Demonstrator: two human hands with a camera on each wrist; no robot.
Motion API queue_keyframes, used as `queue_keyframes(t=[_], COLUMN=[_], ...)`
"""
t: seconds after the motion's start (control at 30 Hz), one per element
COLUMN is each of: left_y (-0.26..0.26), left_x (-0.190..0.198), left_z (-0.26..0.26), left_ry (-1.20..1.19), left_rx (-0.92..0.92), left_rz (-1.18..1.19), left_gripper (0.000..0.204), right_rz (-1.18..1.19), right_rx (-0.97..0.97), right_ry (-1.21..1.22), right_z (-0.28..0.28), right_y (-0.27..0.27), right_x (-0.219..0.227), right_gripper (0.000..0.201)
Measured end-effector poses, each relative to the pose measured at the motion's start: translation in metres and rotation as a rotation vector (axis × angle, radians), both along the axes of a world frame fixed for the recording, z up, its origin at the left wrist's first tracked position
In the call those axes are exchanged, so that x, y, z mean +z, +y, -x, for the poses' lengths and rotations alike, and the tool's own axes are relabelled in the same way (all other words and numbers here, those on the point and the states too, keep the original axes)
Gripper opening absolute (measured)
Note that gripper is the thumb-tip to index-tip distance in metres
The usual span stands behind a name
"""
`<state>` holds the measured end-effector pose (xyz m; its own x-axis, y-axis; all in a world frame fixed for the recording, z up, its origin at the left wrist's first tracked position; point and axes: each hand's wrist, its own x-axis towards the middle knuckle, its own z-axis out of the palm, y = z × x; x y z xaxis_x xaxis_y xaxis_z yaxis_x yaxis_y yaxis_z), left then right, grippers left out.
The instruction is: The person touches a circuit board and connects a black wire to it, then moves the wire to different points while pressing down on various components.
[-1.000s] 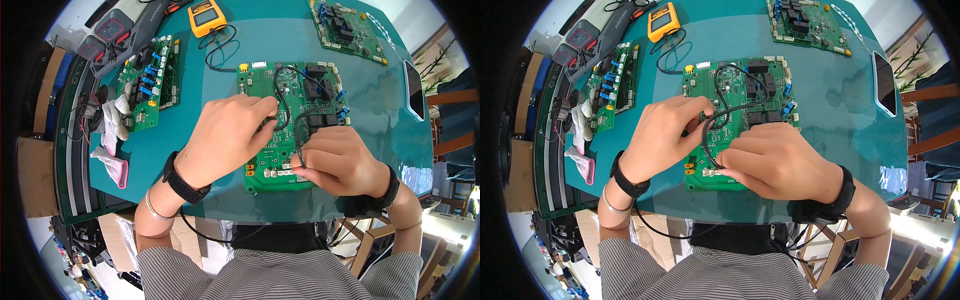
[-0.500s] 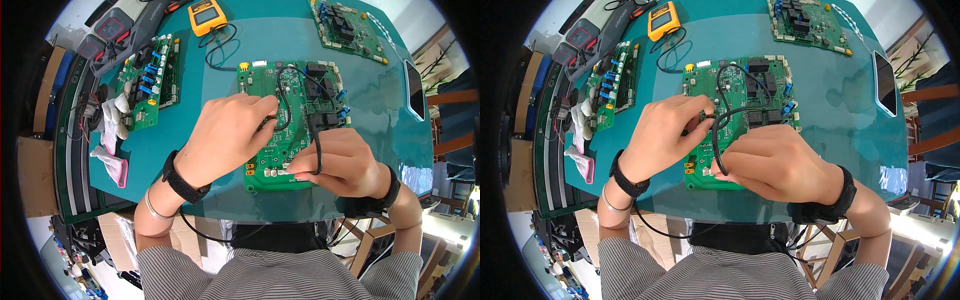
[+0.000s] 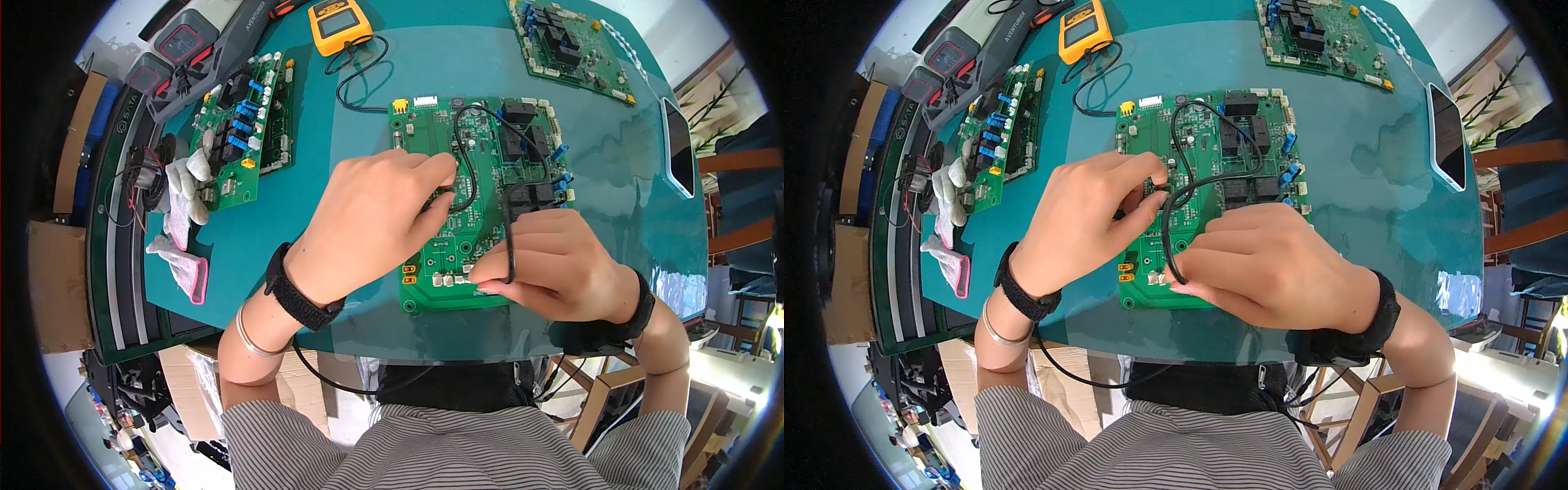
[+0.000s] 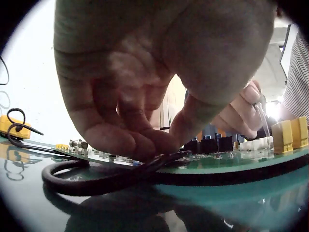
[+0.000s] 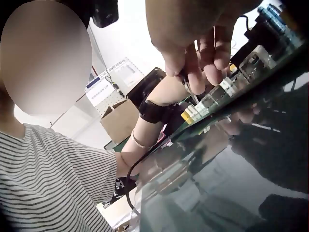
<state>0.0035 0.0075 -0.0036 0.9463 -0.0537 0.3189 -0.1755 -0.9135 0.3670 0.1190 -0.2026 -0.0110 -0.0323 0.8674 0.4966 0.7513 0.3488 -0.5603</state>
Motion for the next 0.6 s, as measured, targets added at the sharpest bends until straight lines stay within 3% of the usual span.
queue_keyframes(t=[0.6], left_y=[-0.0001], left_x=[-0.0001], left_z=[0.0], left_ry=[0.006], left_rx=[-0.002], left_rz=[-0.014], left_gripper=[0.015], right_rz=[0.009], right_rx=[0.006], right_ry=[-0.007], right_z=[0.0005], right_y=[0.0018], right_x=[-0.0015], right_gripper=[0.016])
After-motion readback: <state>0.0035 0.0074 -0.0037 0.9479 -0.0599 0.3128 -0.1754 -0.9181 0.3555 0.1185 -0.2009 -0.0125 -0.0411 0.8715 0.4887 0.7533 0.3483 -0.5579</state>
